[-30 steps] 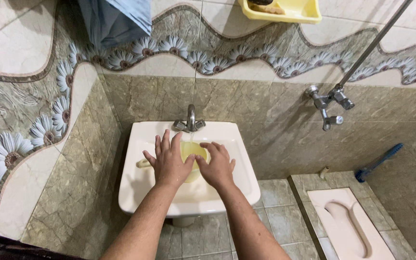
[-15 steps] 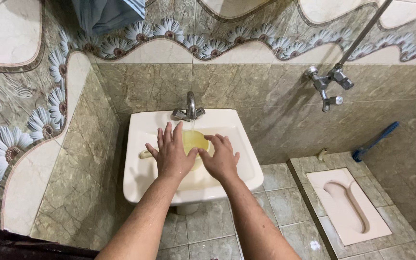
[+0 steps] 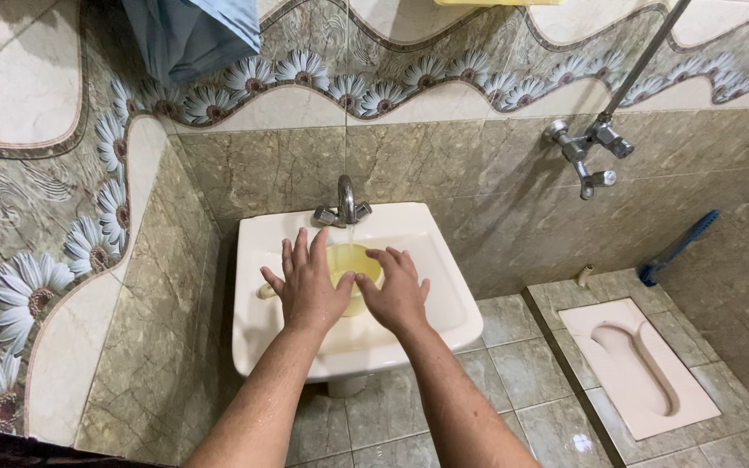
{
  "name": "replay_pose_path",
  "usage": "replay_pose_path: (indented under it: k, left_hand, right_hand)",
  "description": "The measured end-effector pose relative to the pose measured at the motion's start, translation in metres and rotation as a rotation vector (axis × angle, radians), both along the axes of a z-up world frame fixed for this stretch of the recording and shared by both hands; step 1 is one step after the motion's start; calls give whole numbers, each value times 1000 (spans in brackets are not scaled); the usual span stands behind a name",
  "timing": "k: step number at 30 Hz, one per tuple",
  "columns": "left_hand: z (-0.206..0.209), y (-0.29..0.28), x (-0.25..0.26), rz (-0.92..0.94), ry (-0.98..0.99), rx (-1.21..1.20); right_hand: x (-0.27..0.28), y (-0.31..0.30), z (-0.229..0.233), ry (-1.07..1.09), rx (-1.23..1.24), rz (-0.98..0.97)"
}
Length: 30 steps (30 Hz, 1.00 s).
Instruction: The person rinses a yellow plastic pitcher under a faucet and rubs the interior and exterior surfaces by hand while pouring water into a sink.
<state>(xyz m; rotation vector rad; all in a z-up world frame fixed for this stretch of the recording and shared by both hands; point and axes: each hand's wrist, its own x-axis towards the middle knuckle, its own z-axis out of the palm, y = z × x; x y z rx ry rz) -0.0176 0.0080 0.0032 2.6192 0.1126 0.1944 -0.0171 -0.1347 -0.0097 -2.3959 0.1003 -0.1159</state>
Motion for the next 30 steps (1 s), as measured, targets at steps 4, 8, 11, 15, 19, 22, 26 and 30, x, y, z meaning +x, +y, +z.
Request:
replay_pose_path:
  k: [4,8,11,15,19,22,26,30]
  left_hand:
    - [-1,4,8,17,-7,21]
    - [-1,7,19,54,-2,28]
    - [-4,5,29,82,20,41]
    - [-9,-6,44,107,65,51]
    - [-11,-16,62,152,97,39]
    - [-16,-23,73,182,94,37]
    - [-24,-29,82,198,93,43]
    - [-28,-33,88,226,92,37]
  right_hand:
    - [10,4,2,16,6,12]
    - [24,7,3,26,27,49]
    - [37,3,2,53,20,76]
    - [60,-11,-2,84,-7,91]
    - [82,-29,-3,81,4,88]
    - [97,-40,-5,71,23,101]
    - [110,-45,-10,83,40,129]
    - [122,-46,-16,120,46,156]
